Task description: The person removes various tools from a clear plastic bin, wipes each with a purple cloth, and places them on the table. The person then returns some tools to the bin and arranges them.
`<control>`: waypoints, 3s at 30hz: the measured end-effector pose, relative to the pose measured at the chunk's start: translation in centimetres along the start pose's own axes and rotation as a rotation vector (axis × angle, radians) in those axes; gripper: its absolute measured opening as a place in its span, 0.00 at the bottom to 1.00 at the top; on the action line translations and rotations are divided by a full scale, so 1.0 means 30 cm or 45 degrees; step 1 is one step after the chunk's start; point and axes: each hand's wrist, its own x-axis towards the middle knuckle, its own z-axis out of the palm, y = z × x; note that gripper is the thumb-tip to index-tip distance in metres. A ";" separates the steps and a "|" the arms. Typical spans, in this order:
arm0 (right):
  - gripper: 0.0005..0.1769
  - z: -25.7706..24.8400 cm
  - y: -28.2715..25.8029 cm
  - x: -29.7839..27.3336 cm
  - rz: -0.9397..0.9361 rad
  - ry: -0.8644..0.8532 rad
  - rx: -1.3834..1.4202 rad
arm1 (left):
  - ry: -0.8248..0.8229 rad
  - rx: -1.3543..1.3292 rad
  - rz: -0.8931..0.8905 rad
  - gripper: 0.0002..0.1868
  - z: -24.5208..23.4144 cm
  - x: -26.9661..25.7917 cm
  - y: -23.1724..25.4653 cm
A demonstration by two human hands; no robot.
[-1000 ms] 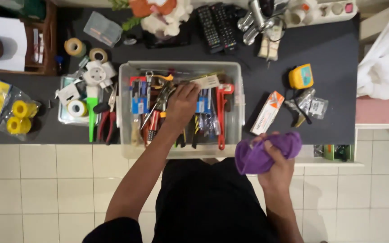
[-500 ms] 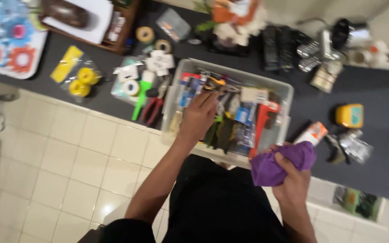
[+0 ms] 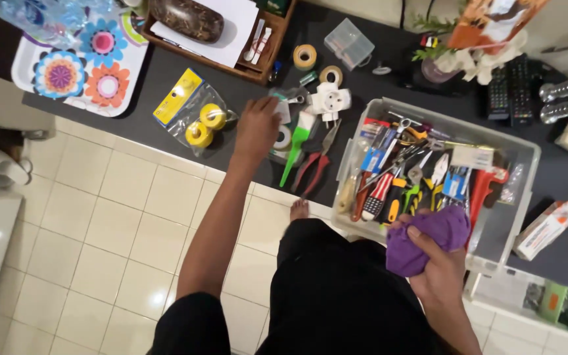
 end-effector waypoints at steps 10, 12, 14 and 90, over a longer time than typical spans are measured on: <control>0.25 0.050 0.061 -0.098 -0.033 0.252 -0.067 | -0.165 -0.070 -0.015 0.17 0.142 0.139 -0.099; 0.25 0.049 0.057 -0.092 -0.027 0.258 -0.037 | -0.154 -0.149 -0.008 0.09 0.038 0.171 -0.066; 0.26 0.036 0.055 -0.082 -0.061 0.202 -0.076 | 0.045 -0.481 0.040 0.10 -0.132 0.201 0.011; 0.35 -0.374 -0.141 0.051 -0.301 0.259 -0.515 | -0.122 -1.236 -0.573 0.24 0.044 -0.228 1.325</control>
